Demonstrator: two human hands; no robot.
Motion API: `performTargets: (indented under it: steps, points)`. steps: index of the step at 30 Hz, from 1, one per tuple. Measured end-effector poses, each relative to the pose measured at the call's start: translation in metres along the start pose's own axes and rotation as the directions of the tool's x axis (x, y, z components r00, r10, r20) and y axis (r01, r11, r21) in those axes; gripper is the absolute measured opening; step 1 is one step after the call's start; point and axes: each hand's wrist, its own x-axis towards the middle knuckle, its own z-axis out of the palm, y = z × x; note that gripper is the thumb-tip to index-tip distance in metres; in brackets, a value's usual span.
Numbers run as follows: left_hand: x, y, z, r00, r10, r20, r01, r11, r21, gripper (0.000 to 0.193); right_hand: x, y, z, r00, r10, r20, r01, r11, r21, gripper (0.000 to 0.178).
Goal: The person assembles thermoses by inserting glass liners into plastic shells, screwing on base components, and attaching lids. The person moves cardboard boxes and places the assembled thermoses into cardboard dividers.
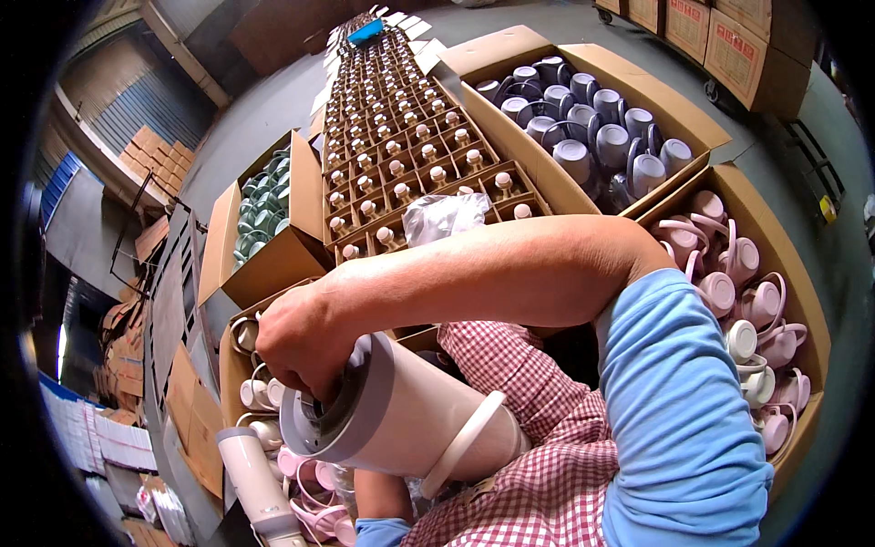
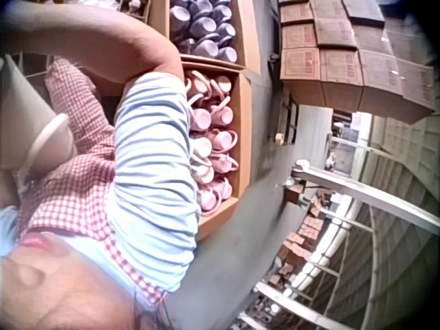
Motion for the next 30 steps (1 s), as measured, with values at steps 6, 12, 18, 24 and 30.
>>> performTargets:
  steps: [6,12,18,24,30]
  points:
    - [-0.023,-0.017,-0.006,0.99,-0.024,-0.14,0.035,0.996,0.08,0.048,-0.02,0.016,0.007,0.891,0.444,-0.097,-0.453,0.881,-0.133,0.022]
    - [-0.027,-0.015,0.002,0.934,0.046,-0.355,0.035,0.975,0.22,0.047,-0.057,0.054,0.022,0.864,0.406,-0.297,-0.313,0.897,0.314,0.017]
    - [-0.016,-0.018,-0.035,0.986,-0.018,-0.166,0.036,0.994,0.106,0.039,-0.177,0.12,0.134,0.842,0.408,-0.352,-0.538,0.68,-0.499,0.021]
    - [0.052,-0.027,-0.031,0.994,-0.041,-0.1,0.052,0.992,0.115,0.034,-0.158,0.181,0.187,0.235,0.877,-0.419,-0.869,0.382,0.314,0.02]
    - [0.143,-0.04,-0.016,0.882,0.189,0.433,-0.456,0.1,0.885,0.028,-0.048,0.201,0.14,0.375,0.892,-0.252,0.074,0.242,0.967,0.013]
